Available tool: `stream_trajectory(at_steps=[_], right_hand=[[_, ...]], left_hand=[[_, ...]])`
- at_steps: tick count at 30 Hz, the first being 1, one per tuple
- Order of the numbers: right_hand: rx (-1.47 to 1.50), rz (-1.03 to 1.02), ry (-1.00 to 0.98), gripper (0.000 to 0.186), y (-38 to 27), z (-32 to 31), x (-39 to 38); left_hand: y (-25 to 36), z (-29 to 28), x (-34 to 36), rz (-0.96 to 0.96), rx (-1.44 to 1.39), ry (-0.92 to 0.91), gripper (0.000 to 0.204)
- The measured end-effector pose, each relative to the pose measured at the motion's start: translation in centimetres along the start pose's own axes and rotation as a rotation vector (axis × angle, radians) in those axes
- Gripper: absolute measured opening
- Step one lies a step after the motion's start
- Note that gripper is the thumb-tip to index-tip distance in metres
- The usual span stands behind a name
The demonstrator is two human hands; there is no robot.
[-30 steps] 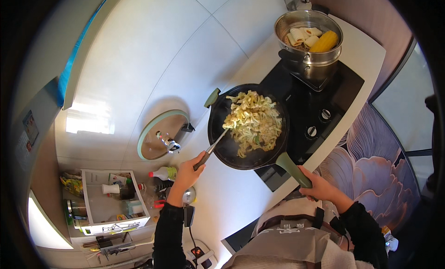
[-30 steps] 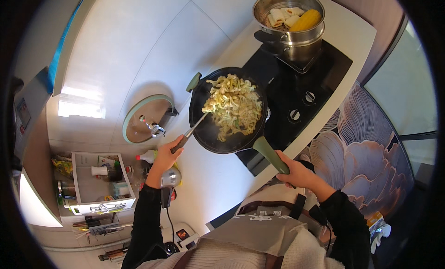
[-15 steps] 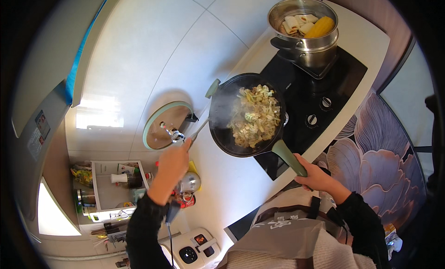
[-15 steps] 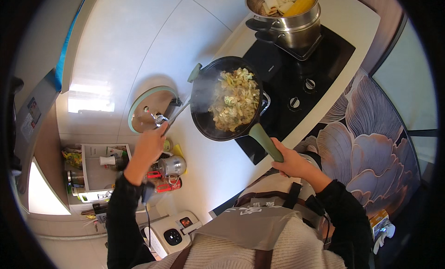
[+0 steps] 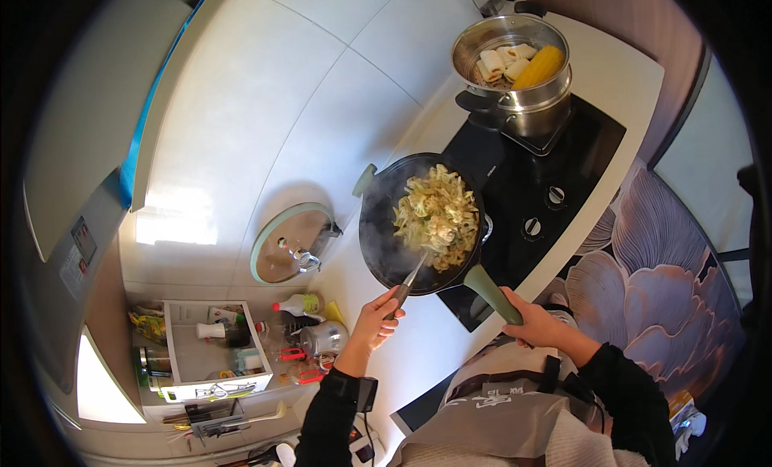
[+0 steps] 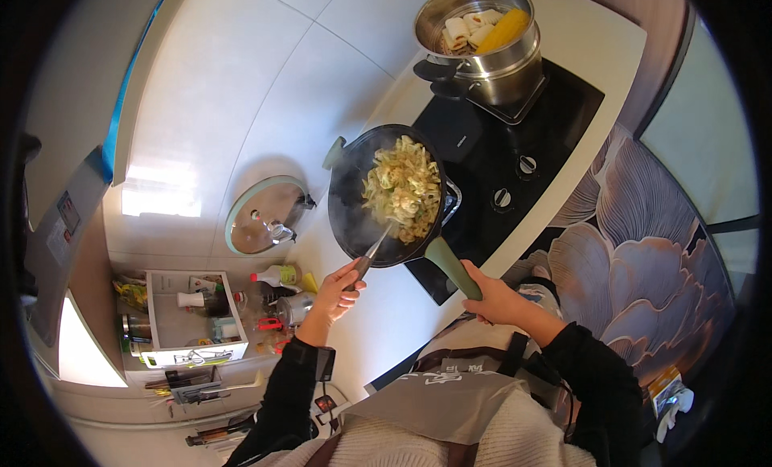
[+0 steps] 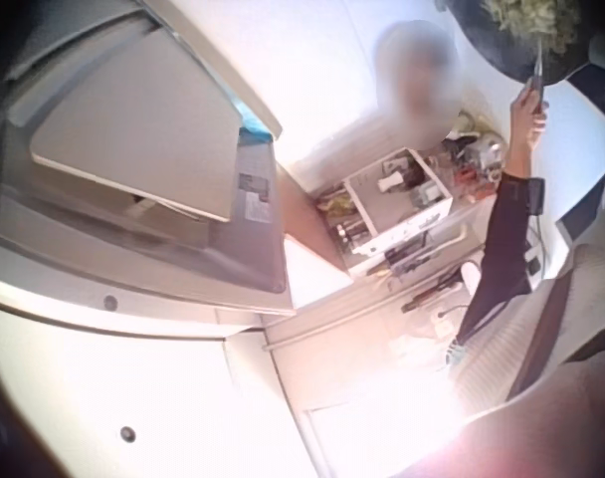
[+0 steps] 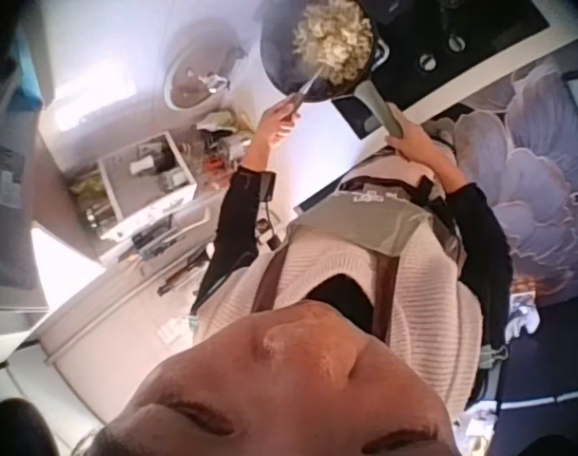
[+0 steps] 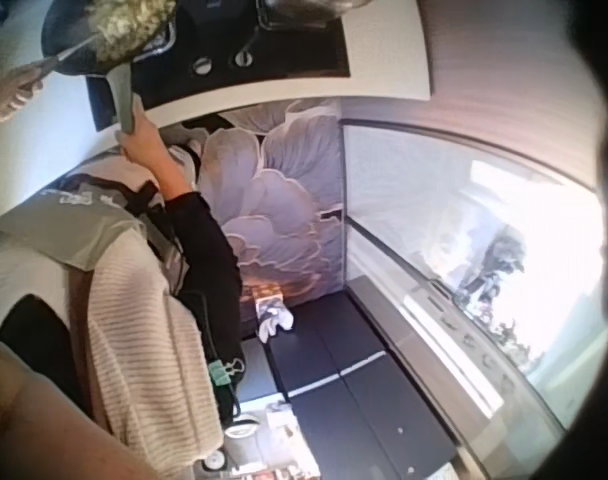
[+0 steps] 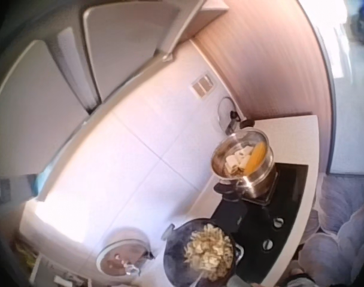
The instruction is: The person stir-fries noodles in a pan, adds seasoning, transfers the cooked noodles into a bowl, then rinses and scrubs the pan in the sink.
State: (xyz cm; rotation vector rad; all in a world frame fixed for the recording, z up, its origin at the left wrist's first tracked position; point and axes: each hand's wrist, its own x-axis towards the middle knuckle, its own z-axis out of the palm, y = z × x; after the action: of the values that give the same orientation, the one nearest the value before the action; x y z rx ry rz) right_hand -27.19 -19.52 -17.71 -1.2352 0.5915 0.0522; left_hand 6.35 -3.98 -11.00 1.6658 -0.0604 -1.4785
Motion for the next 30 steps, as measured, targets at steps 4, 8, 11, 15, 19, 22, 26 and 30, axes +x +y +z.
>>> stream_trajectory(at_steps=[4, 8, 11, 15, 19, 22, 26, 30], right_hand=[[-0.057, 0.007, 0.014, 0.082, -0.3, 0.2, 0.0], [-0.055, -0.003, 0.006, 0.082, -0.3, 0.3, 0.0], [-0.065, -0.015, 0.003, 0.083, -0.1, 0.1, 0.1], [-0.036, -0.039, -0.002, 0.082, 0.3, 0.1, 0.1], [-0.017, -0.041, -0.031, 0.082, 0.2, 0.0, 0.2], [-0.039, -0.044, -0.032, 0.081, 0.1, 0.0, 0.1], [-0.047, -0.047, -0.067, 0.081, 0.1, -0.3, 0.3], [-0.05, -0.056, -0.104, 0.082, 0.2, -0.4, 0.7]], left_hand=[[-0.5, -0.7, -1.4, 0.102, 0.095, 0.115, 0.047], [0.7, -1.9, -3.8, 0.215, 0.292, 0.209, 0.051], [0.4, -1.8, -4.5, 0.368, 0.557, 0.275, 0.051], [-0.7, -0.4, -6.1, 0.787, 1.222, 0.456, 0.052], [-1.8, 0.9, -9.3, 0.885, 1.655, 0.595, 0.053], [-1.6, 1.1, -12.3, 1.009, 1.891, 0.656, 0.057], [-1.3, 2.1, -17.3, 1.042, 2.118, 0.66, 0.057], [-2.0, 5.1, -17.0, 0.931, 2.23, 0.675, 0.058]])
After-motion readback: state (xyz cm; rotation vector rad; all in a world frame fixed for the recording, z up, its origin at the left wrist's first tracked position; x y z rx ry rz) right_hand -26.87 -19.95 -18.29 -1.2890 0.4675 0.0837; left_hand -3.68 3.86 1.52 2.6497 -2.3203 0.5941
